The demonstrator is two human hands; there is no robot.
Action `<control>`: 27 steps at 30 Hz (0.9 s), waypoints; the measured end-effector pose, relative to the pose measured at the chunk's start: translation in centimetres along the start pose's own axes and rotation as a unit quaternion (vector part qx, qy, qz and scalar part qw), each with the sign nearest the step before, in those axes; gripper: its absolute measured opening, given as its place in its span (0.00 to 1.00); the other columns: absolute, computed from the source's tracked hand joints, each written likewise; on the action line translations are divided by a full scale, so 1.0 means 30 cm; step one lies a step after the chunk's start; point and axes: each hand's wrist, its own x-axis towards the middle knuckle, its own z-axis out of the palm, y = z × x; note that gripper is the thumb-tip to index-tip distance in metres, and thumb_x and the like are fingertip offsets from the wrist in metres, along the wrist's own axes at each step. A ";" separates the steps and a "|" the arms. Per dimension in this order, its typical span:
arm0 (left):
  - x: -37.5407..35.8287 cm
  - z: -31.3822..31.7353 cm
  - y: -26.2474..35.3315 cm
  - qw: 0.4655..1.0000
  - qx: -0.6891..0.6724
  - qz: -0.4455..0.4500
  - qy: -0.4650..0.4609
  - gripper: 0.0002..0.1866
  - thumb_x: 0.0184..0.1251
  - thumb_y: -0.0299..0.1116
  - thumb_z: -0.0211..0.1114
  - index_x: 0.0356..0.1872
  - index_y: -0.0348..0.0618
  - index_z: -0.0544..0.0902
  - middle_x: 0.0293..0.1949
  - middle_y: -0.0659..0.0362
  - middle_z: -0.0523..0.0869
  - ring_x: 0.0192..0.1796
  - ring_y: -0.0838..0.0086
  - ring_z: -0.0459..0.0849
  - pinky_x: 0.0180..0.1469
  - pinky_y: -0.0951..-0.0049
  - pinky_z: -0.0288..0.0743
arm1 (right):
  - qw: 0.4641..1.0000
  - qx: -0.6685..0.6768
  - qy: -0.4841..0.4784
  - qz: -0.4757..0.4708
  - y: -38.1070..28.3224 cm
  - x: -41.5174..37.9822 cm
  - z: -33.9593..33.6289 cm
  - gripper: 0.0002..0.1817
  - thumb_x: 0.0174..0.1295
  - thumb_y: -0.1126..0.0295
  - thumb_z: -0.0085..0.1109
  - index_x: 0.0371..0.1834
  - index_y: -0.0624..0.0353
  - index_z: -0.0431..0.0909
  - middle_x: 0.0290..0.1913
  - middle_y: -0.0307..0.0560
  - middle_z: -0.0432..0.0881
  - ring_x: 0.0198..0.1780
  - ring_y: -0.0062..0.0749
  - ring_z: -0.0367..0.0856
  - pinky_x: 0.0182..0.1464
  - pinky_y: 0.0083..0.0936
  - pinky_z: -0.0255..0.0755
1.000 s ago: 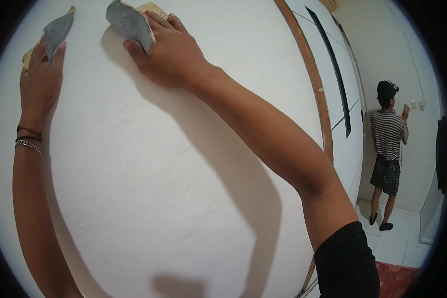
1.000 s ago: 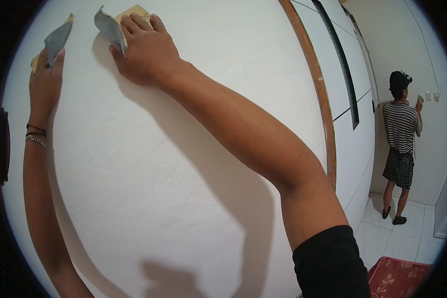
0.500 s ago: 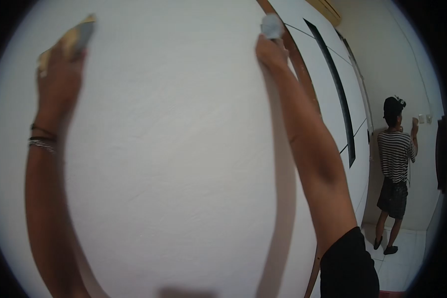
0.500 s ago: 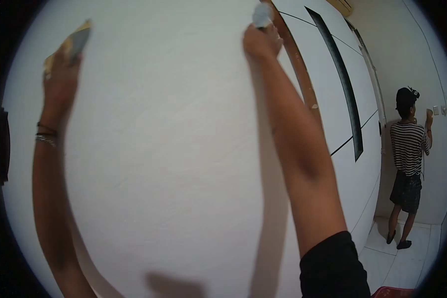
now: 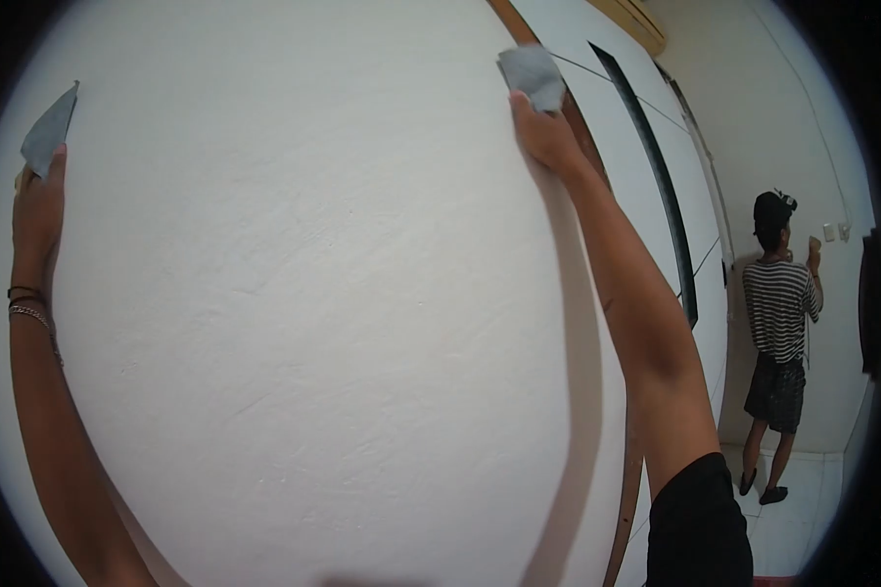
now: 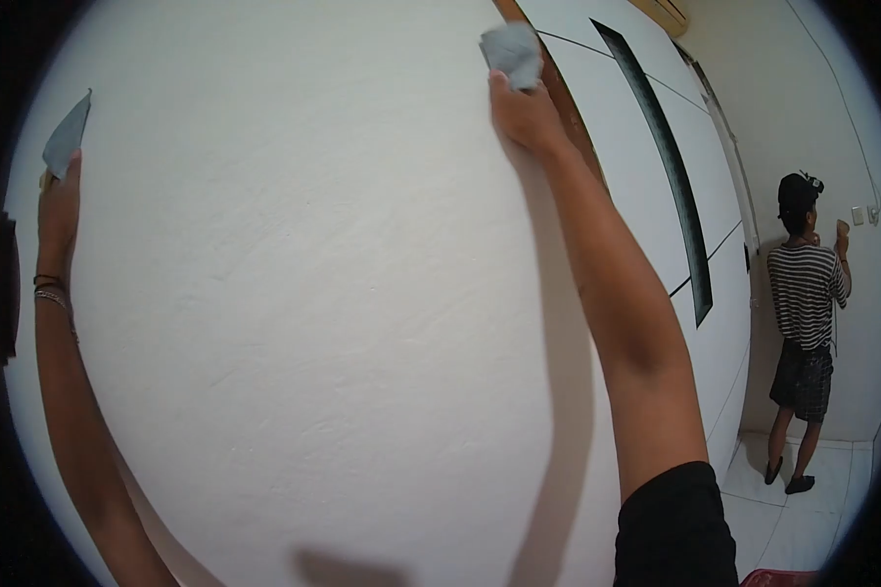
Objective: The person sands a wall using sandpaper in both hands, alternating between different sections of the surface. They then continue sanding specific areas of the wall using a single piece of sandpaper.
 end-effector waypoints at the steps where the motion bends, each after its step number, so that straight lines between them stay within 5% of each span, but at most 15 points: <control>1: -0.011 -0.016 0.064 1.000 0.016 -0.005 0.002 0.26 0.66 0.48 0.51 0.55 0.36 0.72 0.48 0.43 0.79 0.51 0.54 0.78 0.53 0.60 0.71 | 0.992 -0.110 0.051 0.021 -0.036 -0.001 0.018 0.31 0.64 0.52 0.38 0.57 0.71 0.66 0.59 0.64 0.69 0.65 0.49 0.62 0.66 0.35 0.54; 4: -0.103 -0.018 0.361 0.996 -0.056 0.057 -0.030 0.22 0.69 0.42 0.50 0.56 0.38 0.71 0.52 0.43 0.75 0.53 0.58 0.76 0.52 0.61 0.71 | 0.997 -0.027 0.023 -0.070 -0.251 -0.014 0.127 0.27 0.63 0.54 0.39 0.49 0.71 0.72 0.52 0.66 0.73 0.56 0.54 0.68 0.61 0.43 0.57; 6: -0.258 0.104 0.597 0.956 0.113 0.271 0.011 0.21 0.70 0.41 0.46 0.58 0.40 0.71 0.59 0.48 0.71 0.60 0.57 0.69 0.63 0.58 0.57 | 0.970 -0.053 0.007 -0.235 -0.365 -0.043 0.248 0.27 0.63 0.52 0.38 0.53 0.64 0.72 0.55 0.63 0.72 0.60 0.52 0.66 0.62 0.45 0.54; 7: -0.286 0.128 0.677 0.963 0.044 0.265 -0.037 0.21 0.70 0.44 0.44 0.57 0.45 0.72 0.65 0.54 0.65 0.68 0.66 0.59 0.67 0.55 0.50 | 0.945 -0.152 -0.023 -0.288 -0.398 -0.023 0.342 0.28 0.63 0.52 0.37 0.59 0.60 0.68 0.62 0.58 0.66 0.68 0.47 0.57 0.68 0.44 0.47; 8: -0.298 0.139 0.725 0.970 0.007 0.239 -0.052 0.23 0.69 0.46 0.44 0.57 0.44 0.72 0.67 0.58 0.63 0.70 0.68 0.56 0.69 0.58 0.47 | 0.963 -0.025 -0.037 -0.265 -0.457 -0.052 0.358 0.29 0.64 0.52 0.35 0.62 0.60 0.65 0.67 0.54 0.60 0.71 0.42 0.49 0.71 0.43 0.39; 10: -0.271 0.181 0.714 0.964 -0.045 0.261 -0.020 0.22 0.69 0.45 0.46 0.57 0.42 0.71 0.61 0.53 0.70 0.66 0.63 0.63 0.66 0.60 0.55 | 0.952 -0.006 0.026 -0.306 -0.451 -0.042 0.375 0.29 0.64 0.52 0.34 0.62 0.60 0.65 0.67 0.52 0.61 0.70 0.43 0.52 0.71 0.38 0.38; 11: -0.252 0.187 0.690 0.976 -0.065 0.201 -0.049 0.22 0.68 0.44 0.48 0.57 0.40 0.71 0.57 0.50 0.73 0.61 0.59 0.68 0.63 0.60 0.60 | 0.969 -0.001 -0.040 -0.246 -0.404 -0.033 0.346 0.30 0.64 0.51 0.35 0.61 0.61 0.65 0.66 0.53 0.62 0.69 0.44 0.53 0.70 0.36 0.42; 12: -0.224 0.185 0.649 0.983 -0.084 0.139 -0.081 0.22 0.68 0.43 0.50 0.56 0.38 0.70 0.53 0.47 0.76 0.57 0.56 0.73 0.59 0.61 0.65 | 0.977 0.004 -0.108 -0.183 -0.363 -0.042 0.269 0.30 0.64 0.50 0.36 0.61 0.61 0.65 0.65 0.55 0.63 0.69 0.45 0.55 0.70 0.33 0.46; 14: -0.189 0.245 0.492 0.980 -0.166 0.098 -0.045 0.21 0.67 0.41 0.53 0.53 0.33 0.71 0.43 0.43 0.80 0.45 0.52 0.79 0.50 0.60 0.72 | 0.996 0.045 -0.071 -0.013 -0.142 0.027 0.258 0.32 0.60 0.47 0.44 0.59 0.63 0.65 0.57 0.61 0.70 0.56 0.49 0.72 0.57 0.37 0.67; 17: -0.149 0.243 0.099 0.993 -0.084 -0.035 -0.080 0.25 0.70 0.46 0.48 0.54 0.32 0.70 0.48 0.43 0.78 0.51 0.52 0.77 0.54 0.63 0.69 | 0.997 0.076 0.015 0.009 0.208 0.088 0.151 0.26 0.60 0.52 0.50 0.47 0.67 0.74 0.43 0.58 0.80 0.48 0.46 0.79 0.52 0.33 0.69; 20: -0.101 0.359 -0.394 0.986 -0.130 -0.084 -0.060 0.29 0.69 0.51 0.44 0.60 0.37 0.67 0.56 0.45 0.74 0.58 0.54 0.73 0.60 0.62 0.64 | 0.994 0.037 0.065 0.078 0.397 0.100 0.080 0.29 0.59 0.51 0.50 0.53 0.67 0.71 0.51 0.58 0.77 0.56 0.43 0.74 0.58 0.31 0.64; 23: -0.119 0.337 -0.304 0.974 0.112 -0.180 -0.075 0.31 0.67 0.55 0.44 0.61 0.42 0.67 0.59 0.48 0.72 0.59 0.55 0.72 0.61 0.58 0.62 | 0.992 -0.059 0.076 0.076 0.408 0.139 0.128 0.35 0.60 0.49 0.45 0.62 0.68 0.60 0.61 0.60 0.65 0.64 0.49 0.62 0.64 0.34 0.55; 25: -0.192 0.329 -0.061 0.989 0.063 -0.129 -0.043 0.29 0.66 0.55 0.46 0.61 0.48 0.67 0.56 0.48 0.75 0.57 0.53 0.74 0.58 0.56 0.65 | 0.994 -0.079 0.050 0.049 0.305 0.124 0.175 0.39 0.61 0.47 0.42 0.65 0.70 0.53 0.65 0.61 0.61 0.66 0.54 0.57 0.67 0.38 0.52; 26: -0.229 0.290 0.097 0.997 0.069 -0.010 -0.024 0.27 0.67 0.53 0.47 0.60 0.47 0.68 0.54 0.48 0.76 0.54 0.55 0.77 0.56 0.57 0.68 | 0.997 -0.065 0.045 -0.001 0.197 0.097 0.200 0.38 0.62 0.47 0.42 0.64 0.71 0.54 0.63 0.60 0.63 0.64 0.56 0.59 0.66 0.39 0.54; 27: -0.267 0.213 0.355 0.998 -0.013 -0.026 -0.055 0.25 0.68 0.50 0.47 0.59 0.45 0.69 0.53 0.49 0.76 0.52 0.57 0.78 0.54 0.58 0.71 | 0.997 -0.049 0.032 -0.047 0.095 0.077 0.221 0.36 0.63 0.47 0.40 0.64 0.68 0.56 0.64 0.60 0.62 0.65 0.54 0.58 0.67 0.39 0.51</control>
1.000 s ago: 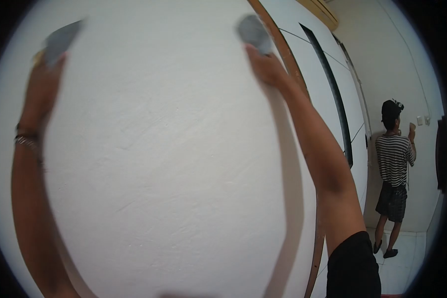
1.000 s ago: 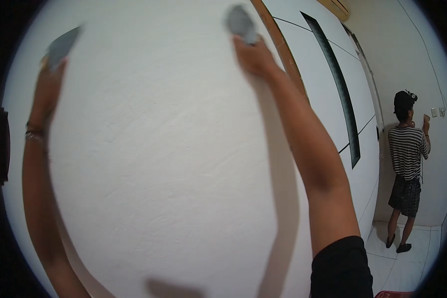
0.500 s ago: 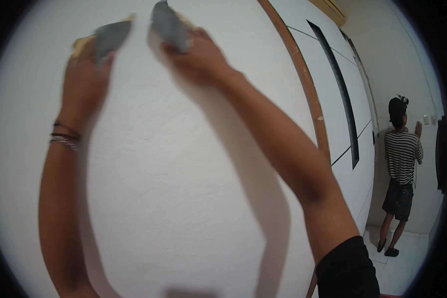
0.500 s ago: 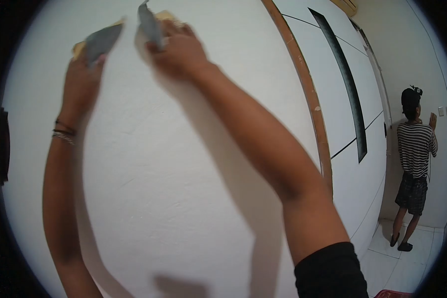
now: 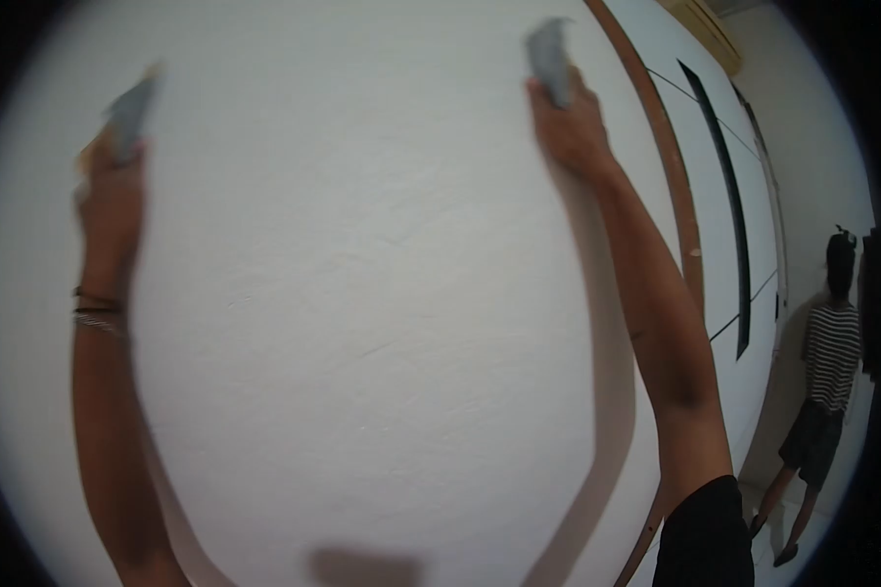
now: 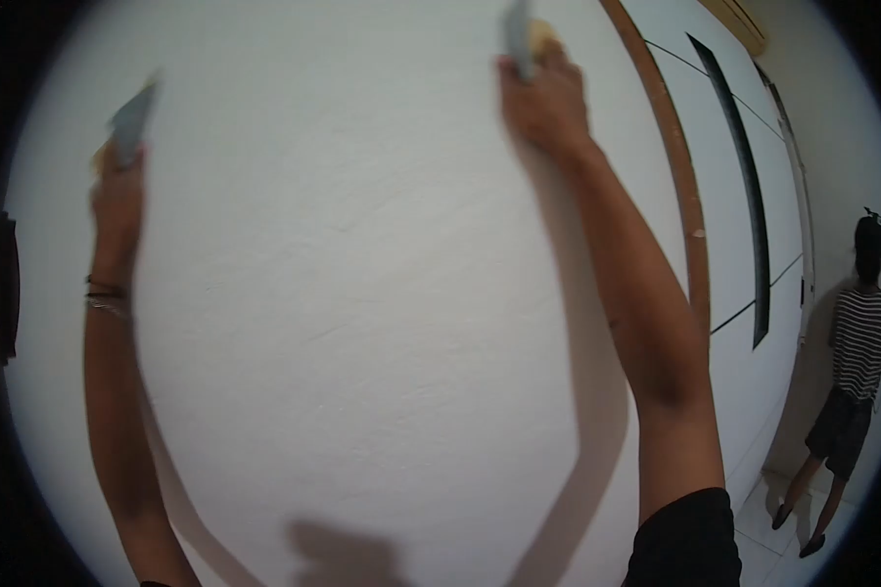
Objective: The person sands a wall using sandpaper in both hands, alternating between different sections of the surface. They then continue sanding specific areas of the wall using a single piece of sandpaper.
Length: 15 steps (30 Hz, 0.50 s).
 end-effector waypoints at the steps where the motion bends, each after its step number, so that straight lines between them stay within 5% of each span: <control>1: -0.047 -0.006 0.128 0.995 -0.070 0.073 -0.002 0.24 0.69 0.49 0.46 0.58 0.42 0.69 0.52 0.48 0.77 0.54 0.56 0.77 0.58 0.57 0.66 | 0.998 0.006 -0.019 -0.068 -0.106 -0.031 0.011 0.35 0.64 0.47 0.37 0.65 0.65 0.57 0.65 0.60 0.61 0.66 0.53 0.56 0.68 0.39 0.49; 3: -0.076 0.053 0.238 0.940 0.077 0.300 0.144 0.25 0.69 0.48 0.46 0.56 0.39 0.70 0.50 0.46 0.77 0.54 0.55 0.76 0.62 0.57 0.60 | 0.974 -0.001 -0.031 -0.222 -0.288 -0.098 0.048 0.32 0.67 0.48 0.32 0.66 0.59 0.59 0.67 0.59 0.59 0.69 0.49 0.53 0.70 0.38 0.43; 5: -0.105 -0.036 0.237 0.961 0.022 0.267 0.067 0.25 0.69 0.48 0.46 0.56 0.38 0.70 0.50 0.46 0.77 0.53 0.54 0.76 0.63 0.57 0.57 | 0.947 -0.019 0.020 -0.320 -0.446 -0.211 0.118 0.27 0.67 0.49 0.31 0.67 0.42 0.59 0.69 0.54 0.55 0.72 0.41 0.47 0.72 0.38 0.36; 7: -0.120 -0.077 0.154 0.985 -0.067 0.162 -0.003 0.25 0.69 0.47 0.47 0.54 0.34 0.72 0.47 0.44 0.78 0.49 0.54 0.77 0.62 0.60 0.59 | 0.939 -0.006 0.023 -0.342 -0.502 -0.289 0.128 0.27 0.66 0.48 0.35 0.66 0.45 0.60 0.68 0.51 0.59 0.70 0.43 0.53 0.71 0.37 0.41; 9: -0.148 -0.195 -0.055 0.986 -0.092 0.012 -0.137 0.27 0.69 0.47 0.48 0.54 0.30 0.71 0.46 0.44 0.79 0.50 0.55 0.77 0.57 0.64 0.65 | 0.958 0.125 -0.023 -0.259 -0.467 -0.358 0.067 0.27 0.64 0.50 0.43 0.63 0.50 0.64 0.64 0.49 0.66 0.67 0.44 0.59 0.68 0.37 0.49; 12: -0.167 -0.311 -0.474 0.984 -0.146 -0.069 -0.078 0.29 0.69 0.49 0.47 0.56 0.29 0.69 0.50 0.45 0.79 0.54 0.57 0.77 0.55 0.68 0.68 | 0.985 0.165 -0.026 -0.038 -0.231 -0.301 -0.043 0.23 0.64 0.53 0.47 0.38 0.65 0.77 0.24 0.46 0.77 0.28 0.31 0.74 0.32 0.34 0.69; 15: -0.164 -0.371 -0.834 0.981 -0.071 -0.174 -0.053 0.31 0.68 0.53 0.46 0.57 0.33 0.69 0.54 0.46 0.77 0.56 0.58 0.75 0.58 0.66 0.65 | 0.996 0.000 0.053 0.074 0.121 -0.196 -0.103 0.35 0.64 0.43 0.39 0.50 0.70 0.75 0.48 0.64 0.77 0.54 0.48 0.74 0.57 0.36 0.64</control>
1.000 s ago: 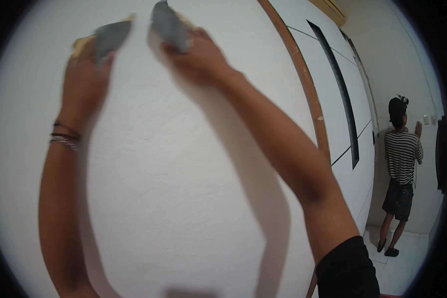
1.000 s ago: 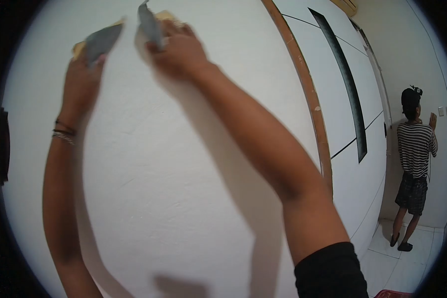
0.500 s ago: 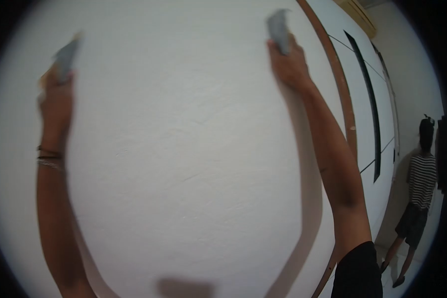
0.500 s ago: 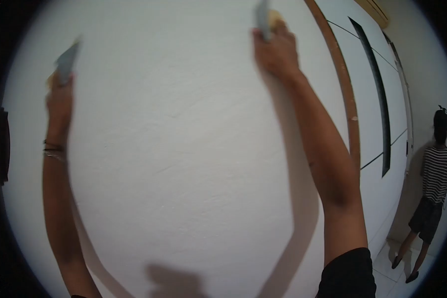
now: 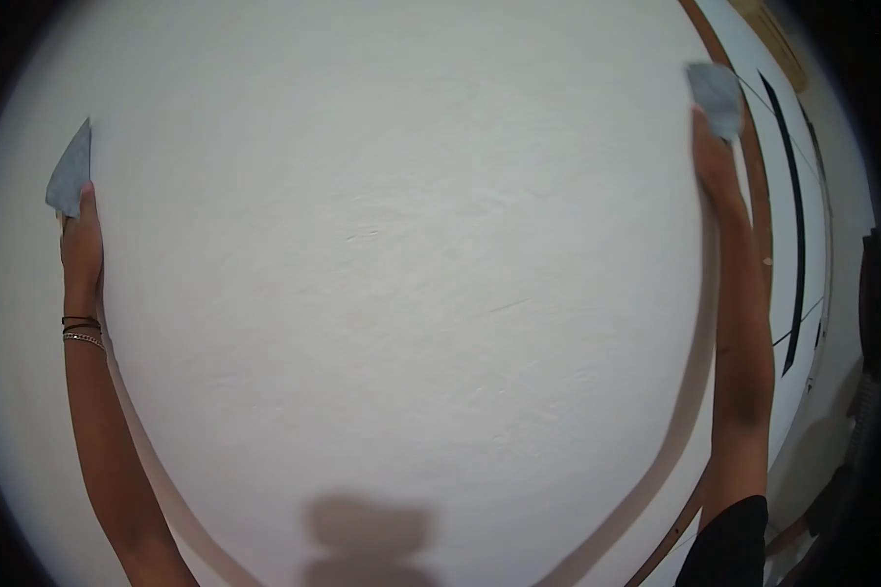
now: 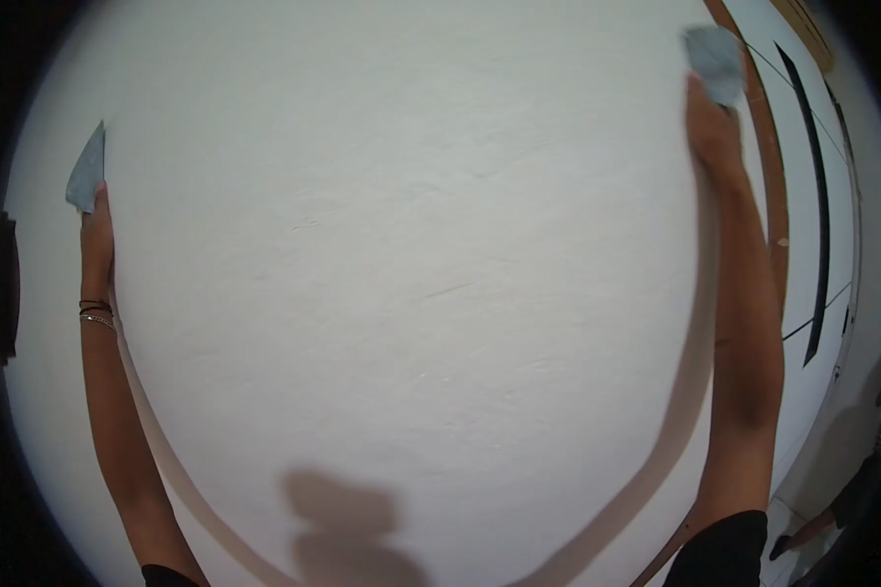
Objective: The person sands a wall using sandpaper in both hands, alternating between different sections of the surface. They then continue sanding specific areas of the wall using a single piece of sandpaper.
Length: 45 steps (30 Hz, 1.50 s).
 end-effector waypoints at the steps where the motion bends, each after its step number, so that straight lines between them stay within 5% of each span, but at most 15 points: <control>1: 0.014 -0.024 -0.061 0.997 0.037 -0.049 0.040 0.31 0.68 0.54 0.46 0.58 0.35 0.69 0.55 0.46 0.76 0.57 0.58 0.74 0.59 0.64 0.64 | 0.997 -0.019 -0.033 0.063 0.109 0.071 0.031 0.38 0.63 0.41 0.37 0.59 0.69 0.67 0.63 0.68 0.62 0.67 0.51 0.58 0.67 0.34 0.51; 5: -0.094 0.061 0.171 0.983 0.153 0.069 0.078 0.30 0.67 0.54 0.47 0.60 0.40 0.66 0.55 0.49 0.75 0.59 0.56 0.72 0.61 0.57 0.60 | 0.993 0.010 -0.078 0.091 -0.248 -0.106 0.024 0.36 0.62 0.44 0.42 0.60 0.67 0.64 0.58 0.70 0.67 0.64 0.56 0.62 0.65 0.39 0.53; 10: -0.384 0.233 0.578 0.881 0.232 0.392 0.130 0.25 0.69 0.46 0.47 0.58 0.39 0.67 0.59 0.49 0.70 0.64 0.61 0.66 0.64 0.54 0.56 | 0.927 -0.064 -0.024 -0.368 -0.733 -0.432 0.141 0.26 0.68 0.50 0.36 0.61 0.56 0.66 0.66 0.60 0.60 0.68 0.43 0.56 0.67 0.43 0.47; 12: -0.389 0.227 0.576 0.895 0.177 0.400 0.087 0.24 0.69 0.46 0.47 0.58 0.38 0.68 0.59 0.49 0.70 0.63 0.60 0.66 0.64 0.55 0.56 | 0.896 -0.046 -0.045 -0.439 -0.823 -0.538 0.142 0.27 0.68 0.49 0.35 0.66 0.47 0.59 0.67 0.50 0.60 0.71 0.42 0.51 0.71 0.33 0.38; 14: -0.364 0.216 0.561 0.902 0.123 0.411 0.043 0.24 0.70 0.46 0.47 0.57 0.37 0.69 0.60 0.49 0.70 0.63 0.59 0.66 0.64 0.55 0.56 | 0.901 -0.010 -0.091 -0.423 -0.785 -0.507 0.135 0.27 0.67 0.46 0.34 0.66 0.43 0.60 0.67 0.55 0.60 0.68 0.38 0.59 0.68 0.35 0.51; 16: -0.294 0.136 0.438 0.963 0.089 0.254 0.009 0.26 0.70 0.47 0.44 0.56 0.35 0.70 0.62 0.49 0.68 0.64 0.57 0.64 0.65 0.56 0.53 | 0.954 0.089 -0.240 -0.153 -0.695 -0.429 0.062 0.38 0.62 0.37 0.37 0.62 0.59 0.65 0.63 0.60 0.65 0.67 0.35 0.61 0.67 0.28 0.49; 18: -0.172 0.043 0.212 0.992 0.050 0.089 -0.077 0.29 0.71 0.50 0.40 0.58 0.34 0.69 0.64 0.50 0.65 0.66 0.58 0.61 0.65 0.58 0.51 | 0.969 0.059 -0.225 -0.079 -0.414 -0.299 0.018 0.40 0.64 0.38 0.31 0.65 0.63 0.60 0.64 0.60 0.64 0.67 0.39 0.60 0.68 0.29 0.49; 20: -0.072 -0.036 -0.022 0.992 0.094 0.079 -0.008 0.32 0.71 0.53 0.37 0.59 0.32 0.68 0.64 0.49 0.65 0.67 0.59 0.58 0.67 0.61 0.49 | 0.981 0.069 -0.167 -0.073 0.016 -0.092 0.030 0.36 0.66 0.43 0.36 0.64 0.64 0.61 0.63 0.59 0.66 0.65 0.39 0.63 0.66 0.26 0.52; 26: -0.104 -0.062 0.006 0.968 0.247 -0.022 0.023 0.33 0.70 0.54 0.36 0.60 0.32 0.67 0.66 0.49 0.62 0.70 0.61 0.54 0.68 0.50 0.43 | 0.974 -0.125 -0.038 0.186 0.106 -0.078 0.002 0.43 0.63 0.38 0.33 0.67 0.68 0.53 0.67 0.64 0.56 0.68 0.53 0.54 0.69 0.33 0.44; 29: -0.201 0.070 0.202 0.958 0.238 0.151 0.055 0.28 0.71 0.51 0.39 0.60 0.39 0.69 0.67 0.50 0.59 0.70 0.61 0.53 0.66 0.44 0.45 | 0.996 -0.031 -0.073 -0.027 -0.345 -0.214 0.061 0.31 0.67 0.48 0.39 0.49 0.72 0.70 0.47 0.68 0.75 0.40 0.54 0.80 0.41 0.44 0.73; 31: -0.304 0.148 0.388 0.944 0.197 0.262 0.049 0.23 0.71 0.48 0.42 0.61 0.50 0.69 0.68 0.50 0.58 0.71 0.60 0.52 0.67 0.47 0.45 | 0.977 0.074 -0.131 -0.149 -0.656 -0.350 0.112 0.25 0.65 0.52 0.41 0.53 0.62 0.70 0.53 0.63 0.72 0.50 0.50 0.72 0.50 0.50 0.62; 35: -0.432 0.234 0.602 0.909 0.147 0.388 0.022 0.20 0.70 0.43 0.45 0.57 0.46 0.73 0.64 0.50 0.65 0.68 0.61 0.58 0.68 0.52 0.45 | 0.904 0.071 -0.112 -0.406 -0.938 -0.545 0.190 0.25 0.60 0.62 0.43 0.63 0.46 0.66 0.66 0.54 0.61 0.70 0.41 0.54 0.67 0.56 0.40; 40: -0.322 0.210 0.436 0.932 0.190 0.299 -0.075 0.20 0.73 0.39 0.44 0.47 0.32 0.78 0.51 0.46 0.77 0.55 0.58 0.72 0.64 0.65 0.59 | 0.935 0.099 -0.119 -0.319 -0.667 -0.384 0.180 0.28 0.64 0.52 0.39 0.62 0.59 0.65 0.65 0.53 0.64 0.68 0.40 0.57 0.72 0.38 0.35; 43: -0.179 0.233 0.123 0.967 0.092 0.236 0.009 0.25 0.74 0.45 0.41 0.55 0.31 0.72 0.51 0.48 0.78 0.55 0.61 0.73 0.60 0.72 0.63 | 0.975 0.030 -0.199 -0.097 -0.291 -0.243 0.032 0.28 0.65 0.50 0.37 0.55 0.62 0.71 0.58 0.55 0.72 0.63 0.43 0.64 0.71 0.34 0.37; 45: -0.163 0.191 -0.021 0.991 -0.081 0.052 -0.097 0.27 0.74 0.46 0.39 0.59 0.30 0.67 0.56 0.49 0.74 0.59 0.66 0.71 0.63 0.73 0.60 | 0.986 0.052 -0.158 -0.015 0.030 -0.151 -0.005 0.29 0.66 0.49 0.35 0.51 0.64 0.73 0.55 0.57 0.73 0.58 0.50 0.69 0.69 0.35 0.43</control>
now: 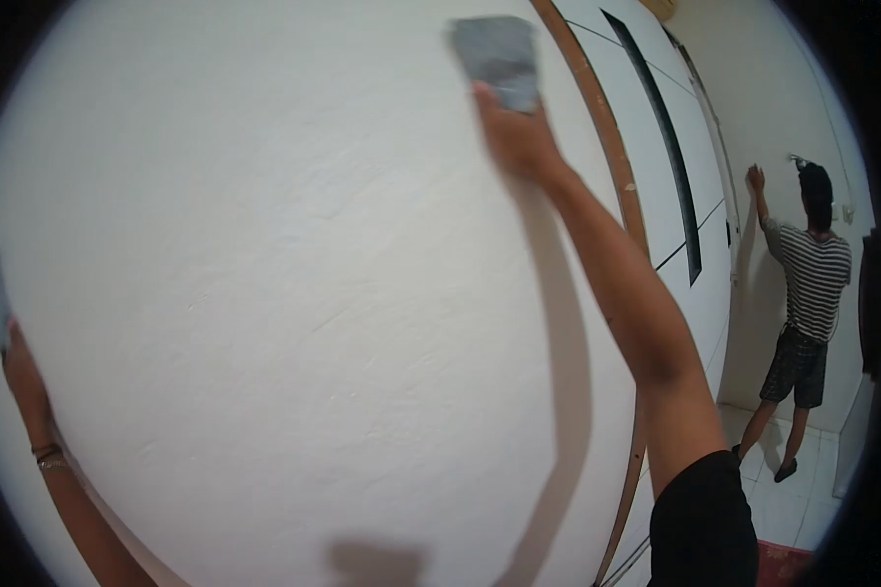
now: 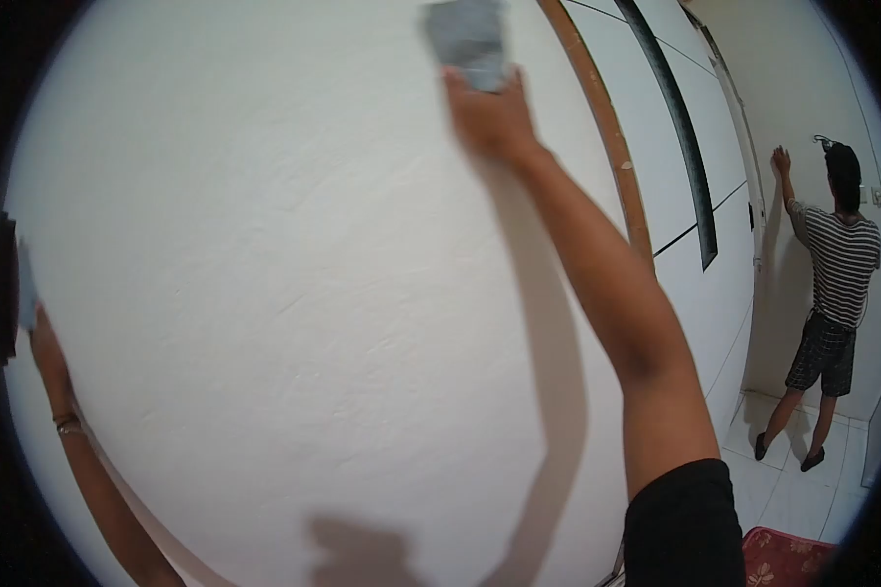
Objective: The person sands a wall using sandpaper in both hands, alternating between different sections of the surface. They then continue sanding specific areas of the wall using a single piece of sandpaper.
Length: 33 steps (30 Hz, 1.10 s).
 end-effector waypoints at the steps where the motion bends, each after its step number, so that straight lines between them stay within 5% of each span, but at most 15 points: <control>1: -0.001 -0.037 -0.131 0.999 0.005 -0.039 -0.023 0.27 0.75 0.44 0.35 0.62 0.30 0.63 0.59 0.49 0.71 0.61 0.66 0.70 0.65 0.72 0.57 | 0.998 -0.026 0.023 0.050 0.101 0.011 -0.047 0.29 0.64 0.49 0.38 0.52 0.65 0.72 0.56 0.58 0.73 0.58 0.51 0.69 0.68 0.34 0.47; 4: -0.067 0.004 -0.173 0.977 -0.041 -0.205 0.033 0.31 0.72 0.51 0.38 0.60 0.31 0.66 0.55 0.50 0.75 0.56 0.65 0.74 0.63 0.73 0.60 | 0.981 -0.107 0.115 0.113 0.273 0.029 -0.099 0.31 0.60 0.50 0.46 0.57 0.66 0.65 0.56 0.62 0.71 0.59 0.51 0.68 0.63 0.34 0.57; 6: -0.064 0.084 -0.243 0.971 -0.073 -0.227 0.008 0.31 0.71 0.52 0.40 0.60 0.32 0.66 0.56 0.49 0.75 0.56 0.64 0.74 0.62 0.72 0.61 | 0.990 0.059 0.074 0.103 0.152 -0.031 -0.084 0.34 0.59 0.54 0.48 0.62 0.68 0.57 0.58 0.63 0.68 0.60 0.52 0.66 0.59 0.38 0.61; 8: -0.079 0.294 -0.126 0.989 0.053 -0.025 0.138 0.29 0.71 0.50 0.44 0.59 0.32 0.67 0.53 0.48 0.77 0.56 0.66 0.74 0.59 0.71 0.64 | 0.984 -0.082 0.145 -0.063 0.053 -0.053 0.097 0.29 0.65 0.54 0.43 0.61 0.67 0.59 0.51 0.71 0.69 0.55 0.58 0.69 0.55 0.43 0.64; 9: -0.052 0.363 -0.163 0.907 0.383 0.128 0.122 0.26 0.72 0.45 0.44 0.58 0.31 0.66 0.54 0.45 0.75 0.56 0.67 0.73 0.59 0.68 0.64 | 0.984 -0.057 0.110 -0.127 -0.050 -0.085 0.169 0.32 0.64 0.53 0.44 0.64 0.65 0.56 0.57 0.69 0.66 0.60 0.58 0.64 0.61 0.40 0.59; 11: -0.277 0.525 0.456 0.996 0.020 0.087 0.006 0.21 0.73 0.38 0.44 0.56 0.29 0.67 0.55 0.42 0.73 0.60 0.59 0.69 0.64 0.61 0.59 | 0.933 -0.147 0.058 -0.322 -0.232 -0.157 0.318 0.31 0.63 0.53 0.44 0.68 0.52 0.57 0.68 0.58 0.57 0.70 0.48 0.53 0.70 0.44 0.41; 13: -0.385 0.601 0.669 0.873 0.292 0.382 0.080 0.20 0.72 0.37 0.47 0.54 0.27 0.67 0.53 0.42 0.75 0.60 0.55 0.68 0.64 0.58 0.55 | 0.928 -0.113 0.043 -0.353 -0.390 -0.236 0.402 0.26 0.64 0.54 0.43 0.66 0.43 0.61 0.67 0.56 0.59 0.71 0.42 0.52 0.70 0.47 0.39; 14: -0.396 0.604 0.691 0.872 0.296 0.382 0.082 0.20 0.72 0.37 0.47 0.54 0.27 0.67 0.53 0.42 0.75 0.60 0.55 0.68 0.64 0.58 0.55 | 0.928 -0.109 0.045 -0.354 -0.402 -0.231 0.407 0.26 0.64 0.54 0.43 0.66 0.43 0.61 0.67 0.56 0.59 0.71 0.42 0.52 0.70 0.47 0.39; 19: -0.361 0.528 0.465 0.994 -0.026 0.101 -0.022 0.21 0.74 0.40 0.43 0.50 0.30 0.72 0.49 0.49 0.77 0.51 0.70 0.75 0.56 0.67 0.67 | 0.959 -0.012 0.067 -0.274 -0.214 -0.139 0.315 0.27 0.62 0.53 0.43 0.58 0.60 0.69 0.64 0.53 0.63 0.66 0.44 0.60 0.70 0.43 0.40; 21: -0.261 0.418 0.041 0.976 0.080 0.201 0.014 0.25 0.75 0.41 0.37 0.56 0.27 0.68 0.52 0.49 0.77 0.53 0.69 0.76 0.59 0.70 0.67 | 0.991 0.005 0.037 -0.132 -0.033 -0.099 0.170 0.29 0.63 0.51 0.42 0.59 0.63 0.65 0.58 0.57 0.69 0.60 0.48 0.65 0.66 0.41 0.48; 23: -0.268 0.313 -0.057 0.983 -0.164 -0.067 -0.050 0.27 0.75 0.44 0.36 0.58 0.27 0.67 0.52 0.49 0.77 0.53 0.67 0.77 0.60 0.71 0.67 | 0.999 0.007 0.043 0.014 0.163 -0.072 0.032 0.32 0.63 0.49 0.42 0.59 0.66 0.62 0.52 0.60 0.74 0.53 0.52 0.71 0.62 0.40 0.57; 26: -0.268 0.305 -0.114 0.980 -0.159 -0.119 0.026 0.28 0.74 0.46 0.37 0.57 0.28 0.67 0.54 0.49 0.75 0.54 0.66 0.75 0.60 0.72 0.66 | 0.990 -0.056 0.043 0.120 0.230 -0.051 -0.038 0.33 0.64 0.50 0.44 0.61 0.66 0.58 0.50 0.63 0.75 0.52 0.55 0.73 0.58 0.41 0.63; 31: -0.315 0.557 0.265 0.997 0.010 0.071 0.032 0.21 0.71 0.37 0.49 0.56 0.29 0.68 0.47 0.45 0.79 0.46 0.64 0.80 0.49 0.72 0.73 | 0.949 -0.118 0.178 -0.234 -0.036 -0.142 0.212 0.27 0.63 0.50 0.48 0.54 0.64 0.70 0.47 0.63 0.74 0.48 0.49 0.73 0.51 0.41 0.66; 32: -0.334 0.625 0.350 0.969 0.163 0.169 0.082 0.21 0.71 0.37 0.48 0.59 0.35 0.67 0.56 0.46 0.72 0.58 0.62 0.70 0.58 0.61 0.62 | 0.934 -0.176 0.104 -0.293 -0.123 -0.168 0.265 0.29 0.63 0.49 0.47 0.59 0.58 0.66 0.55 0.59 0.70 0.54 0.50 0.68 0.55 0.44 0.62; 33: -0.353 0.693 0.443 0.903 0.313 0.246 0.163 0.22 0.70 0.37 0.47 0.62 0.40 0.67 0.65 0.48 0.64 0.69 0.61 0.60 0.67 0.51 0.51 | 0.866 -0.251 0.201 -0.382 -0.181 -0.181 0.358 0.30 0.62 0.47 0.47 0.61 0.57 0.66 0.59 0.56 0.67 0.56 0.51 0.67 0.56 0.46 0.61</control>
